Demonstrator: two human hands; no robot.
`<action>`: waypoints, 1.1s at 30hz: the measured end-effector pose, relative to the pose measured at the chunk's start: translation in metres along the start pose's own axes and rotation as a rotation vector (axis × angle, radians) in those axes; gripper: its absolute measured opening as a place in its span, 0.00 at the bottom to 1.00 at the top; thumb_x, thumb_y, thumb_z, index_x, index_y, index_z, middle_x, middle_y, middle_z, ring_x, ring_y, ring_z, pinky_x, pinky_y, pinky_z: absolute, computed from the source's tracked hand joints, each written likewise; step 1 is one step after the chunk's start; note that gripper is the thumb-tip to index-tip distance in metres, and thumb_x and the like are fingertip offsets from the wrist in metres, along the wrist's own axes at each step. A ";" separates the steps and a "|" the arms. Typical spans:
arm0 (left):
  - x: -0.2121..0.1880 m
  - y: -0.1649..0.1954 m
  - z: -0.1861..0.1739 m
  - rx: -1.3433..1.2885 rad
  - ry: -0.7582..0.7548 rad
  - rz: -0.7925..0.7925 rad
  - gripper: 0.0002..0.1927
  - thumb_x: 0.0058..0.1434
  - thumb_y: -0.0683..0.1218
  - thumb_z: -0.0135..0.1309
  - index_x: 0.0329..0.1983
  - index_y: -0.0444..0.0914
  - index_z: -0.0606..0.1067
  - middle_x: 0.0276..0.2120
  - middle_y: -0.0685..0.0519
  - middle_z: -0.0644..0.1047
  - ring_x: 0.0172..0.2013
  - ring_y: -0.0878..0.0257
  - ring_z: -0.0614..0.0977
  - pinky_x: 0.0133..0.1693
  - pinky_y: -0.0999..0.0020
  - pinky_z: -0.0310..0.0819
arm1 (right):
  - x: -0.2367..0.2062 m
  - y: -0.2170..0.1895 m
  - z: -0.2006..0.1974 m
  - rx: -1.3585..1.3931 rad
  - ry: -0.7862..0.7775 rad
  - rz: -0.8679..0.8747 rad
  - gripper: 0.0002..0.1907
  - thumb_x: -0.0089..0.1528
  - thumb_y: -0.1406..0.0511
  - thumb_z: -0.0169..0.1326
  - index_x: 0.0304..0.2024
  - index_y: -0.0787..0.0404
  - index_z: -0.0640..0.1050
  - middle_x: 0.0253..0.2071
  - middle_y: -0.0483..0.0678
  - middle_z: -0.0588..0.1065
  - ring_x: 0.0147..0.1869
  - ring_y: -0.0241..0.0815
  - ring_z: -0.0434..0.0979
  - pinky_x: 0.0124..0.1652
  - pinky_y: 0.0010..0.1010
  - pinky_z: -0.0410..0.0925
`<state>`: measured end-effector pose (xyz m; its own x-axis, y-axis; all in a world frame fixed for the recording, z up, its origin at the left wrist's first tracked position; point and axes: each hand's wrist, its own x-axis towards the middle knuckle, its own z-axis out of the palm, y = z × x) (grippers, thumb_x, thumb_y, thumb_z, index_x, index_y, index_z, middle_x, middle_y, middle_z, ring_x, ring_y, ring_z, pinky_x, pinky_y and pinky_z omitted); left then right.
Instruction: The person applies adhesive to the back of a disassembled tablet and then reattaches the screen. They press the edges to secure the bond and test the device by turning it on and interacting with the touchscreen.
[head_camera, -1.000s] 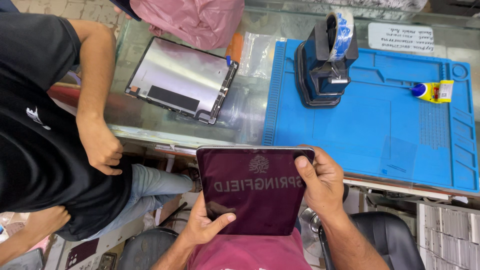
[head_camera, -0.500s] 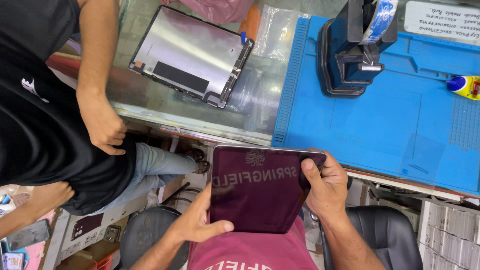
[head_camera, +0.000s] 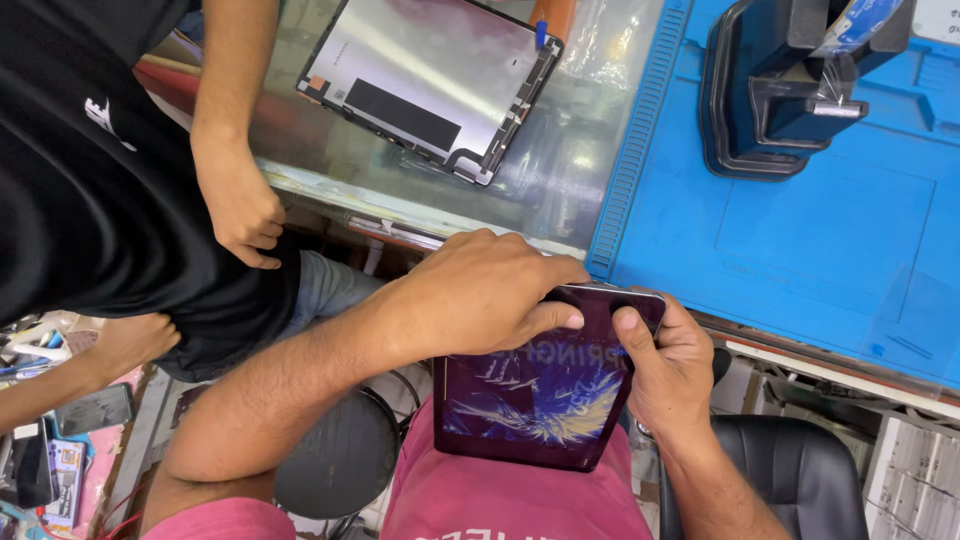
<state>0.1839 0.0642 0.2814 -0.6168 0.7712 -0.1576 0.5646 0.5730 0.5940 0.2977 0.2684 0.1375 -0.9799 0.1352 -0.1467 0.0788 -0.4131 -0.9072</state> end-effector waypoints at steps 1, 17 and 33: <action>0.001 -0.001 0.002 0.006 0.002 0.000 0.20 0.62 0.58 0.57 0.50 0.43 0.79 0.35 0.44 0.83 0.40 0.41 0.82 0.41 0.43 0.72 | 0.000 -0.001 0.000 -0.003 0.006 -0.001 0.16 0.69 0.65 0.60 0.54 0.70 0.77 0.46 0.50 0.80 0.46 0.33 0.77 0.47 0.24 0.71; 0.005 0.002 0.020 -0.017 -0.004 -0.008 0.17 0.62 0.59 0.56 0.45 0.44 0.81 0.32 0.44 0.83 0.38 0.42 0.82 0.40 0.43 0.72 | -0.007 -0.005 -0.016 -0.130 0.029 -0.058 0.14 0.66 0.67 0.62 0.51 0.68 0.77 0.45 0.48 0.80 0.45 0.31 0.77 0.45 0.22 0.72; 0.028 0.007 0.029 -0.065 0.059 0.009 0.15 0.63 0.57 0.56 0.48 0.46 0.78 0.28 0.48 0.83 0.33 0.45 0.84 0.33 0.46 0.74 | -0.002 0.000 -0.025 -0.070 0.041 -0.033 0.11 0.68 0.67 0.60 0.49 0.66 0.77 0.43 0.46 0.79 0.44 0.30 0.76 0.45 0.21 0.71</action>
<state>0.1864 0.0980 0.2590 -0.6441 0.7575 -0.1063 0.5347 0.5452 0.6457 0.3043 0.2913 0.1281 -0.9739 0.1853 -0.1313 0.0608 -0.3443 -0.9369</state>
